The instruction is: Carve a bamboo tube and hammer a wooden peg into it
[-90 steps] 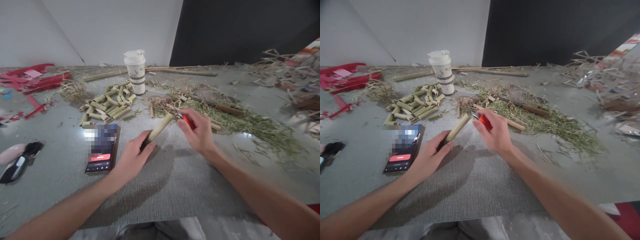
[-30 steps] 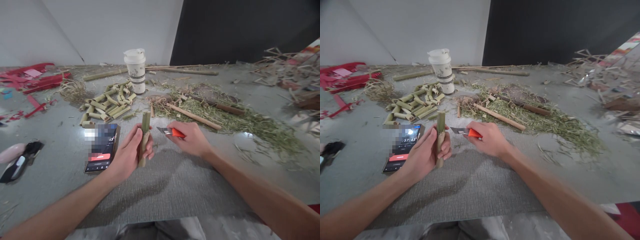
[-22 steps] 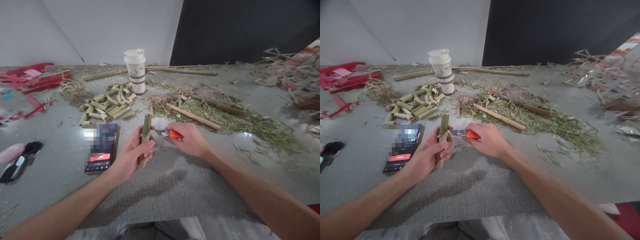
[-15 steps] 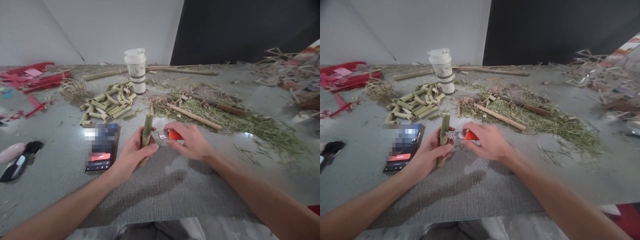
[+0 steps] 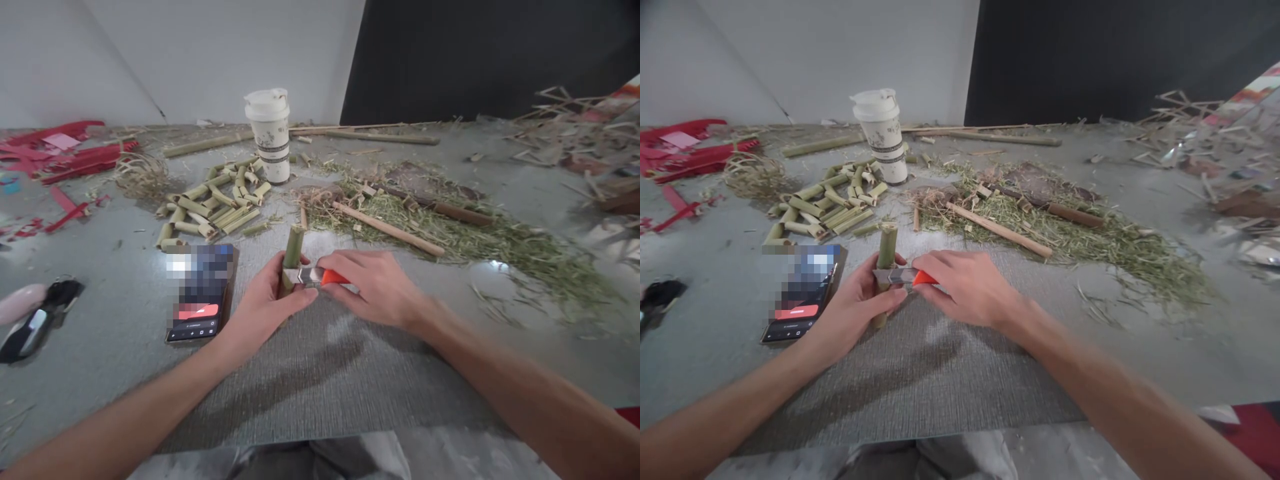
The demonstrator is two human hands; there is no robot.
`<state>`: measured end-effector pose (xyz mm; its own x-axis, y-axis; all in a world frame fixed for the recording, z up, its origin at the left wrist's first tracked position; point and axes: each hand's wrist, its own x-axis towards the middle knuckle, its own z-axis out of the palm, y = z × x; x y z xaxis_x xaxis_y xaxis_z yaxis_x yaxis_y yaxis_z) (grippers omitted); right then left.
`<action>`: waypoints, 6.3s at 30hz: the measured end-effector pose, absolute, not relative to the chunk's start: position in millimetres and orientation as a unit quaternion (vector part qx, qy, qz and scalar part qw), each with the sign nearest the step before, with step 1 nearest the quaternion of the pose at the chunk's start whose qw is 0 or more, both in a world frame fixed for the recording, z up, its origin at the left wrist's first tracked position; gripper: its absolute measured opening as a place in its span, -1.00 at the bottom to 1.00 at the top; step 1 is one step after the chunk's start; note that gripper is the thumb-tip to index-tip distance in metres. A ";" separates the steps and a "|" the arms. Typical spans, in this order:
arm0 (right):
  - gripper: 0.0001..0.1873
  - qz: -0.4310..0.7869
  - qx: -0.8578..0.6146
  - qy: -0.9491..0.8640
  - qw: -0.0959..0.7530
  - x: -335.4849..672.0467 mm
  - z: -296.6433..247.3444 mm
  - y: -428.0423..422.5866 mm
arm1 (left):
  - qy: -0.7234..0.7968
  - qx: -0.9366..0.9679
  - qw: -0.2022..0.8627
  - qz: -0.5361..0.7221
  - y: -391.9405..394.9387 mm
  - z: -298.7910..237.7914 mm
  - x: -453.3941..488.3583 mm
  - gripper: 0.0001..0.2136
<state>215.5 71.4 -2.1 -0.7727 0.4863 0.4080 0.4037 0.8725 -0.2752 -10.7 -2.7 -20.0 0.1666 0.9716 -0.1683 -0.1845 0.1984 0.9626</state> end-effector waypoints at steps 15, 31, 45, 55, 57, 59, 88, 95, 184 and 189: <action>-0.75 0.106 -0.286 -0.921 0.241 217.0 -2.4 75.3 | 0.467 0.456 0.609 0.450 -3.4 -8.9 -6.6 -0.77; -0.79 0.085 -0.240 -0.938 0.234 213.5 -2.7 69.5 | 0.548 0.482 0.542 0.417 -5.0 -16.9 -11.1 -0.64; -0.79 0.059 -0.241 -0.934 0.256 213.2 -0.6 65.0 | 0.556 0.472 0.556 0.399 -4.2 -11.1 -11.3 -0.57; -0.79 0.002 -0.281 -0.920 0.273 209.7 -1.2 58.2 | 0.523 0.443 0.590 0.428 -6.0 -10.6 -9.7 -0.54; -0.80 -0.009 -0.282 -0.916 0.284 207.7 -2.3 56.2 | 0.520 0.433 0.595 0.433 -5.6 -11.2 -10.0 -0.52; -0.80 -0.016 -0.285 -0.913 0.291 205.8 -2.7 54.6 | 0.519 0.425 0.600 0.436 -4.8 -10.9 -9.9 -0.49; -0.76 0.085 -0.271 -0.910 0.302 218.4 -6.7 78.4 | 0.449 0.396 0.672 0.437 -4.7 -10.0 -8.1 -0.71; -0.74 0.090 -0.249 -0.931 0.250 216.4 -4.0 74.2 | 0.479 0.426 0.642 0.421 -4.6 -11.8 -6.9 -0.65; -0.75 0.081 -0.276 -0.908 0.305 223.5 -7.2 87.9 | 0.473 0.387 0.674 0.416 -5.2 -10.9 -8.9 -0.73; -0.75 0.091 -0.242 -0.933 0.249 220.1 -8.8 83.6 | 0.480 0.406 0.666 0.402 -5.4 -8.7 -8.0 -0.72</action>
